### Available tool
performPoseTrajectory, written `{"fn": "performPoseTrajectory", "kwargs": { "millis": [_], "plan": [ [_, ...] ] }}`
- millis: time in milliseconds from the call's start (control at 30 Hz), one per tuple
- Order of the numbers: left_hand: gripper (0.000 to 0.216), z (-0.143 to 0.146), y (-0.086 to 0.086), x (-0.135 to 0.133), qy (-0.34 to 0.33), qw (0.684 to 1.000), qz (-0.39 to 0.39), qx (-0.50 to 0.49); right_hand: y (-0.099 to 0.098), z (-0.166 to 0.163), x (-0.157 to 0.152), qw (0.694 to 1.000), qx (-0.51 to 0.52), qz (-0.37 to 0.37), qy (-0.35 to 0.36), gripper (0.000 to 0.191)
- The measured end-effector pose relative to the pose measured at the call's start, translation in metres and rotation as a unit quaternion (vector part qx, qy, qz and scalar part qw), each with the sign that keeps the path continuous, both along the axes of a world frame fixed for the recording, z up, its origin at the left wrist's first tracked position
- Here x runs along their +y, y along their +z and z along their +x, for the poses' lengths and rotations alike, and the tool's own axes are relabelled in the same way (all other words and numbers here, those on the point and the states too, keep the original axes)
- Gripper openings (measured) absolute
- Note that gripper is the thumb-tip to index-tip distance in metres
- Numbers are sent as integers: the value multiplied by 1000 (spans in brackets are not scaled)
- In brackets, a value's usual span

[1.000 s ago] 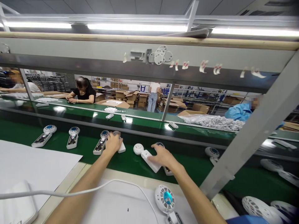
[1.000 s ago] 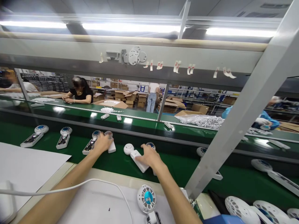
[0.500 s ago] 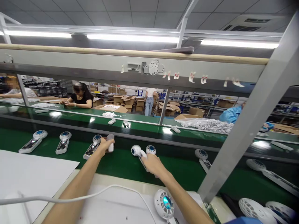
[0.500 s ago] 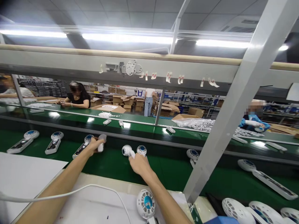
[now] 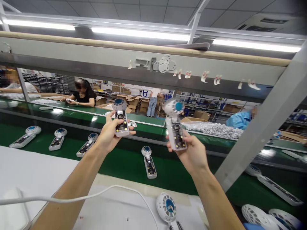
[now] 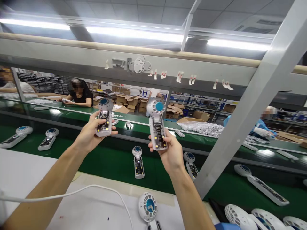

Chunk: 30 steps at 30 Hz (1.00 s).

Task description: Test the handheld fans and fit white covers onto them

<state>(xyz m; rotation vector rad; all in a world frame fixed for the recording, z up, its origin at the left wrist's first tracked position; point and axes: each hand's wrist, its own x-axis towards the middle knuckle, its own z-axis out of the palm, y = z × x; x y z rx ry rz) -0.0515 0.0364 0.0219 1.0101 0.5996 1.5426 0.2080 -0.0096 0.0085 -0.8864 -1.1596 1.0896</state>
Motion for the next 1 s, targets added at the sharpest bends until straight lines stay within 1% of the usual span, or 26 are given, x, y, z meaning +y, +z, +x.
{"fn": "performPoseTrajectory", "kwargs": {
  "millis": [67,167,300,400,433,533,600,667,767,867,1000],
  "plan": [
    [69,4,7,-14,-8,999,30,21,9,-3,-15,999,41,28,5,39],
    [67,9,13,-30,-27,998,54,29,16,-8,-34,998,53,41,18,29],
    [76,12,16,-43,-39,995,80,52,19,-17,-44,997,56,59,3,23],
    [80,12,16,-49,-38,992,102,71,18,-20,-40,995,49,78,-28,27],
    [77,12,17,-51,-42,990,109,76,17,-20,-39,995,43,79,-39,29],
    [57,11,17,-51,-63,986,123,95,16,-19,-35,995,25,67,-72,40],
    [50,10,16,-49,-72,984,132,97,17,-19,-35,994,22,56,-87,46],
    [52,11,15,-47,-80,983,139,89,18,-21,-36,995,23,50,-86,47],
    [59,15,10,-45,-96,981,147,77,20,-25,-39,997,11,40,-67,46],
    [61,21,6,-42,-113,981,137,77,21,-27,-41,998,-6,27,-50,45],
    [64,25,3,-38,-106,984,129,69,21,-26,-40,998,4,41,-53,51]
  ]
}}
